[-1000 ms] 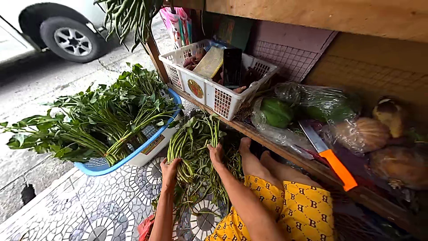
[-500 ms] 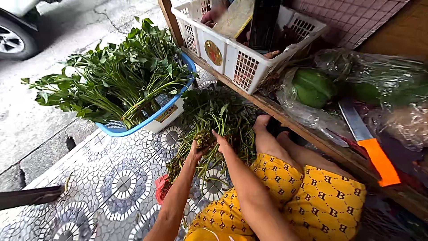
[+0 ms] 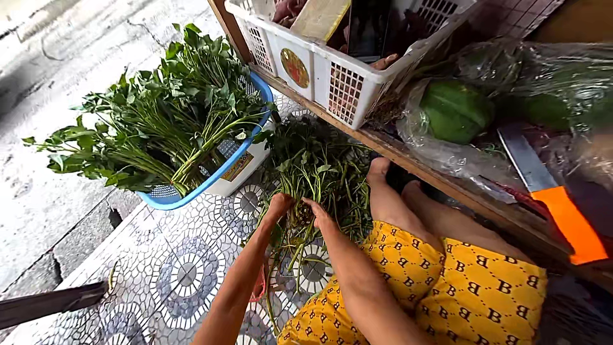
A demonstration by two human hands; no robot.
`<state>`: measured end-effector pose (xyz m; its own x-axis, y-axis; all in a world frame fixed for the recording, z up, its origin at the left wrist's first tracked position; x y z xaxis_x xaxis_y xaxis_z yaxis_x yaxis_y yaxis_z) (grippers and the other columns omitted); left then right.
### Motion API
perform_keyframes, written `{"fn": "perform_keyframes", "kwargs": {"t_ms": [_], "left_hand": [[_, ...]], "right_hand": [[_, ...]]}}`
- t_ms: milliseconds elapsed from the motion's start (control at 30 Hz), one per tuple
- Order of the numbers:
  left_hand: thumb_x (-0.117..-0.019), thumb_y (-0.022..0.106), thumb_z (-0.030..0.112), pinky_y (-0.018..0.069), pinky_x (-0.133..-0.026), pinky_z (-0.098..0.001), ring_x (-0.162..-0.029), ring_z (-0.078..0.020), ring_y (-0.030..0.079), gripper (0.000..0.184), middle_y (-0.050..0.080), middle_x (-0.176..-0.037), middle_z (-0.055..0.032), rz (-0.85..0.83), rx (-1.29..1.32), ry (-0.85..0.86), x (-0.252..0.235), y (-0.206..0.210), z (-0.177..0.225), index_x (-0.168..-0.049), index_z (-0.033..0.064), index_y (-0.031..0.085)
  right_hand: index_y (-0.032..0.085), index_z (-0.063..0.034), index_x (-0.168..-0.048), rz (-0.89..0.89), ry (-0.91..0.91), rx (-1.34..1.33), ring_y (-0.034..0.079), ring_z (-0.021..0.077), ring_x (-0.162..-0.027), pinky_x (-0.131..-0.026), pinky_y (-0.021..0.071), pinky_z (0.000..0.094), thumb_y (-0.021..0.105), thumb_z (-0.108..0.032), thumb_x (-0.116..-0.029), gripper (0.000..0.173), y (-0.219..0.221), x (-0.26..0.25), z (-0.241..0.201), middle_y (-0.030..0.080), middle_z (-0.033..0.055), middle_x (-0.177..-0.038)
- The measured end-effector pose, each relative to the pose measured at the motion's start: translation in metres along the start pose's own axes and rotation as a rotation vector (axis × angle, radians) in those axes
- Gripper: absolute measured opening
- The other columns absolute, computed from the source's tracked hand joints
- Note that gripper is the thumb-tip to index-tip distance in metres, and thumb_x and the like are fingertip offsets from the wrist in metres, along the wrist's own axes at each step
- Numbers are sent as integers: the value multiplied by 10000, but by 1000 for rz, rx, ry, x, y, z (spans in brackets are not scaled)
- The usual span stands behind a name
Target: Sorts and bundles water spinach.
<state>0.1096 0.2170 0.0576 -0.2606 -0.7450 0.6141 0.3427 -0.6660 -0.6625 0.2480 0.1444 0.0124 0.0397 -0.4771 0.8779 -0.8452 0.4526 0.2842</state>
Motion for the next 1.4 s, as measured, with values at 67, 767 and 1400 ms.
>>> {"fn": "perform_keyframes", "kwargs": {"t_ms": [67, 767, 1400], "left_hand": [[-1011, 637, 248, 495, -1029, -577, -1144, -382, 665, 322, 695, -1196, -242, -81, -25, -35, -10, -6, 6, -1189, -10, 712], [-1092, 482, 211, 513, -921, -464, -1017, -280, 615, 343, 623, -1144, -219, -260, 186, -98, -2, -21, 20, -1238, -81, 587], [-928, 743, 439, 417, -1080, -581, -1224, -383, 588, 608, 632, -1275, -266, -464, -290, 47, 10, -21, 46, -1276, -47, 629]], "right_hand": [[469, -30, -1460, -2, 19, -32, 580, 342, -1150, -915, 499, 537, 628, -406, -1015, 604, 1, 5, -1, 563, 225, -1344], [628, -60, -1227, -271, 81, -121, 634, 247, -888, -798, 540, 466, 513, -570, -1020, 562, 9, -19, 8, 659, 131, -1025], [635, -57, -1188, -342, 19, 78, 613, 203, -819, -728, 518, 404, 414, -448, -1093, 459, 13, -29, 16, 651, 110, -973]]}}
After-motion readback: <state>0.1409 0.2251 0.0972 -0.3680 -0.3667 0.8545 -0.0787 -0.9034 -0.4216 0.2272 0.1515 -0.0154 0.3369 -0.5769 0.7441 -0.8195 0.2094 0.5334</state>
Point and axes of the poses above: each hand's wrist, its own x-axis away from the middle knuckle, its own y-axis out of the palm, z = x × y, the point moved 1 cm from there along -x, towards the middle knuckle
